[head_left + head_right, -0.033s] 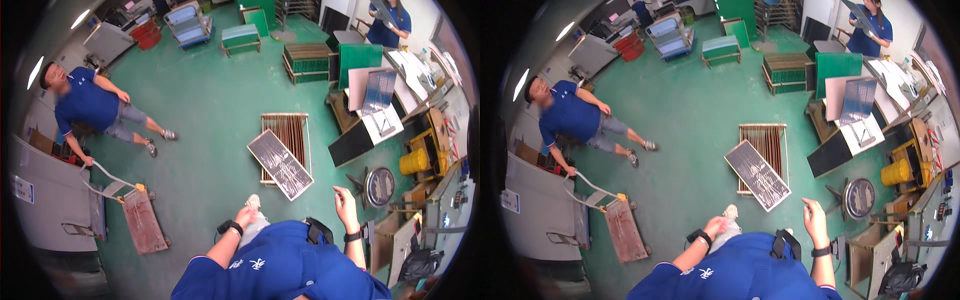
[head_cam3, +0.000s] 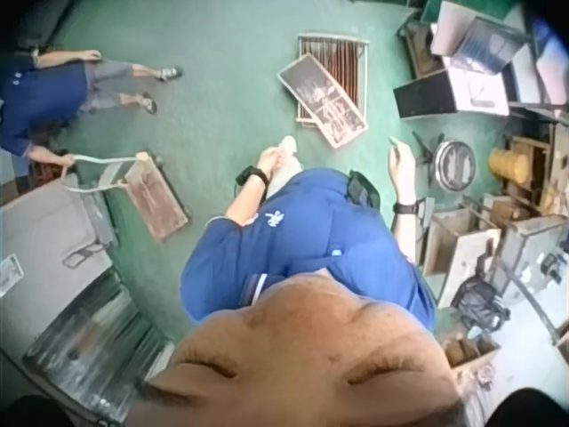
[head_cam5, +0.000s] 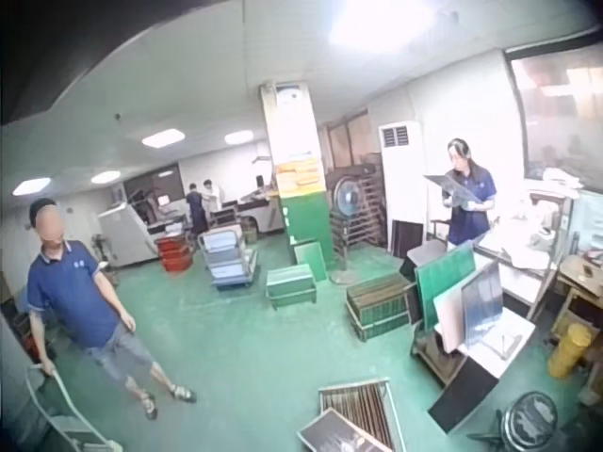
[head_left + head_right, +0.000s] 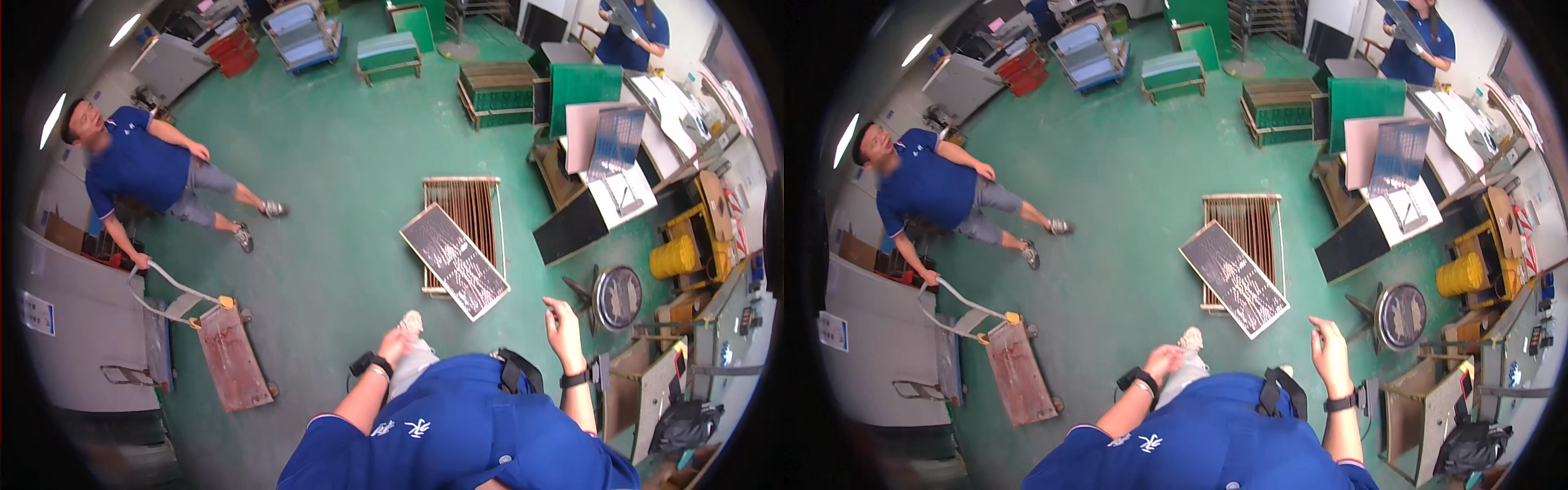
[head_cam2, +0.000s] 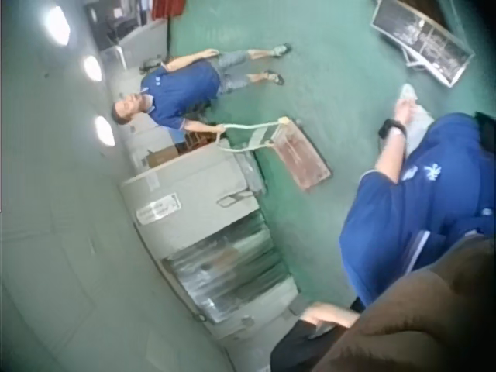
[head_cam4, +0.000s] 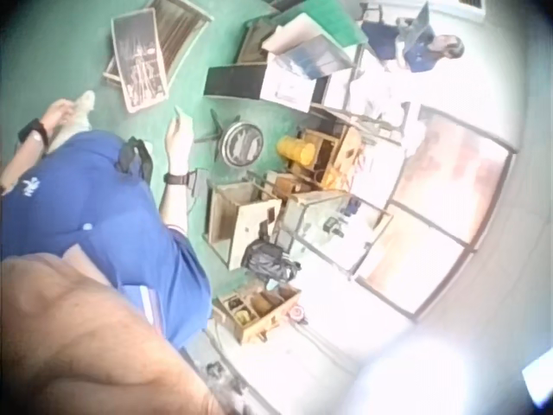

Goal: Inspecting a black metal mesh plate from a rack and adjusting a safety harness.

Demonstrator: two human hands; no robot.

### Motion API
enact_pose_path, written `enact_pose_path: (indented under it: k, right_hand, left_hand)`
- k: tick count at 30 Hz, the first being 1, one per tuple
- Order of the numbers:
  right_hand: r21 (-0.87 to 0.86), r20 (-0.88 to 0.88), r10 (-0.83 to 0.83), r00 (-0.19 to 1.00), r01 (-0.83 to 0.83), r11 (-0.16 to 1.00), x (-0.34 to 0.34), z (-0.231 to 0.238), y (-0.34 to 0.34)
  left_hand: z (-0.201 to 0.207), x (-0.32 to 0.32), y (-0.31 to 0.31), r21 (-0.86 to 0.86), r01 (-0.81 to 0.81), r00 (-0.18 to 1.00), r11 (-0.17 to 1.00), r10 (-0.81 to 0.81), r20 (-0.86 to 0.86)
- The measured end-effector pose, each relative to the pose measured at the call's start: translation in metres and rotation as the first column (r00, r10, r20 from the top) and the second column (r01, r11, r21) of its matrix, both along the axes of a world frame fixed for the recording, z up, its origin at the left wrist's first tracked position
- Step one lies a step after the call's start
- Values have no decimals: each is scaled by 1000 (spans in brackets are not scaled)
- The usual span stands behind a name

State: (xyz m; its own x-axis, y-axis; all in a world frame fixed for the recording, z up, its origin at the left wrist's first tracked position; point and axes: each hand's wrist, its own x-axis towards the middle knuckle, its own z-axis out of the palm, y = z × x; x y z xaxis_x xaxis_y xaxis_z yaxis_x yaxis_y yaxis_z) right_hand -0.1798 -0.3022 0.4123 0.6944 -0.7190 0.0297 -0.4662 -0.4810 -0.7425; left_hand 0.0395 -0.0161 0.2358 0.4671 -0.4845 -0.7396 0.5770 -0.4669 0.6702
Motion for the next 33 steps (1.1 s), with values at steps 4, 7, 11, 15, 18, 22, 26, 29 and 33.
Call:
enact_pose_path:
  k: [4, 7, 11, 15, 18, 22, 26, 29, 33]
  right_hand:
    - [-18, 3, -23, 1000, 23, 1000, 0, -18, -13]
    - [-87, -5, -62, 998, 61, 994, -3, -12, -27]
    - [-290, 33, -91, 995, 97, 952, -11, 9, -48]
    - [-231, 18, -193, 981, 192, 954, -28, 11, -66]
    - [-254, 41, -211, 977, 215, 943, -36, -4, -69]
    - [5, 46, -256, 965, 256, 967, -58, -87, -71]
    - [666, -126, -488, 864, 438, 603, -93, -188, -23]
    - [457, -350, -58, 935, 225, 861, -160, -285, 29]
    - [564, -527, 41, 849, 313, 764, -198, -319, 72]
  left_hand:
    - [18, 39, 5, 41, -234, 965, 971, 227, 135]
    - [32, 68, 10, -8, -349, 922, 937, 344, 177]
    - [51, 92, 27, -105, -504, 831, 857, 514, 210]
    - [57, 105, 45, -115, -545, 791, 831, 555, 259]
    - [53, 109, 54, -77, -589, 756, 804, 582, 298]
    - [5, 102, 70, 54, -589, 776, 806, 546, 316]
    - [-67, 51, 84, 236, -461, 868, 855, 381, 317]
    - [-109, 6, 97, 399, -240, 945, 885, 118, 305]
    - [-130, -44, 109, 532, -19, 942, 847, -163, 293]
